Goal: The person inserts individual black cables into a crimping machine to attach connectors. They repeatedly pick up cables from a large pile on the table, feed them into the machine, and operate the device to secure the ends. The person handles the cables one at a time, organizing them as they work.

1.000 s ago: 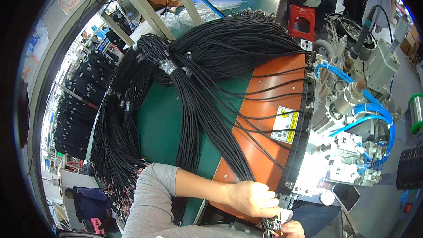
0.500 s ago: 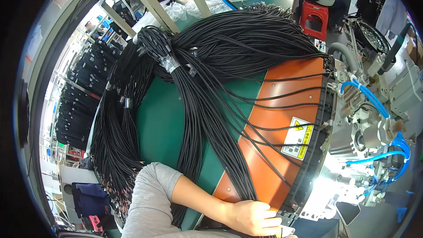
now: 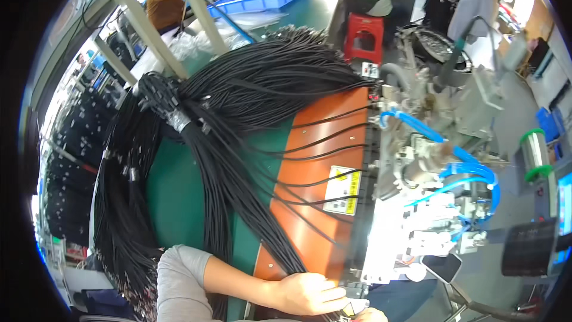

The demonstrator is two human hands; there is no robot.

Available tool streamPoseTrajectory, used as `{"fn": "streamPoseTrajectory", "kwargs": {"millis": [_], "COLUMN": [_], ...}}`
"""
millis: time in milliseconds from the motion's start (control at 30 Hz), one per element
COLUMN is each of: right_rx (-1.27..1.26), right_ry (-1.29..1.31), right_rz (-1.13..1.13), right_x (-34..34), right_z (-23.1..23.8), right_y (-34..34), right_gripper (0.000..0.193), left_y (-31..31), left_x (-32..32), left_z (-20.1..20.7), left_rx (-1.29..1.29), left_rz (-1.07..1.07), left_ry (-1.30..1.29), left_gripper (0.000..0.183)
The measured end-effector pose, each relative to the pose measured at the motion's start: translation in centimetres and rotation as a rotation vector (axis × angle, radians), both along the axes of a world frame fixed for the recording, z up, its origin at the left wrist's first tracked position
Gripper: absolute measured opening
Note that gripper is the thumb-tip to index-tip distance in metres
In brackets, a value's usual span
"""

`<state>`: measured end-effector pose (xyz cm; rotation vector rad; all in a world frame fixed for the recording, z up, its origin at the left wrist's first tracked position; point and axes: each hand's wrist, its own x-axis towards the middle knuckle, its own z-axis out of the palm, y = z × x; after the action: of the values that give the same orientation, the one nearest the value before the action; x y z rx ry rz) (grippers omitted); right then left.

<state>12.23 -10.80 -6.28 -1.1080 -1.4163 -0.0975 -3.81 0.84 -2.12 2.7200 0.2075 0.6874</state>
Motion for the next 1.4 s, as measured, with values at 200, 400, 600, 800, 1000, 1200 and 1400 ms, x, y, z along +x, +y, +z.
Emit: {"fn": "streamPoseTrajectory", "kwargs": {"millis": [200,400,600,800,1000,1200,1400], "right_rx": [-0.325,-0.317,-0.25,-0.177,-0.092,-0.164,-0.14], "right_ry": [0.704,0.691,0.375,0.38,-0.158,-0.019,-0.031], "right_rz": [0.504,0.586,0.056,0.128,-0.113,0.019,-0.266], "right_x": [0.8,2.2,-1.7,-1.1,0.3,0.0,-0.5], "right_z": [-3.1,-6.3,1.2,1.3,0.6,1.8,1.4], "right_y": [-4.1,-4.5,-1.3,-0.7,-0.7,-0.8,-0.1], "right_gripper": [0.014,0.018,0.012,0.015,0.009,0.007,0.033], "left_y": [0.3,0.3,0.5,0.5,0.5,0.3,0.9], "left_x": [0.3,0.0,0.0,0.4,0.6,0.2,0.7], "left_z": [-0.2,0.2,0.2,-0.7,-0.6,-0.8,0.8], "left_rx": [-0.017,-0.022,0.066,0.117,0.106,0.06,0.054], "left_rz": [-0.061,-0.079,-0.052,-0.026,-0.026,-0.014,0.054], "left_ry": [0.062,0.068,-0.044,-0.131,-0.135,-0.164,-0.258], "left_gripper": [0.03,0.031,0.03,0.024,0.02,0.02,0.015]}}
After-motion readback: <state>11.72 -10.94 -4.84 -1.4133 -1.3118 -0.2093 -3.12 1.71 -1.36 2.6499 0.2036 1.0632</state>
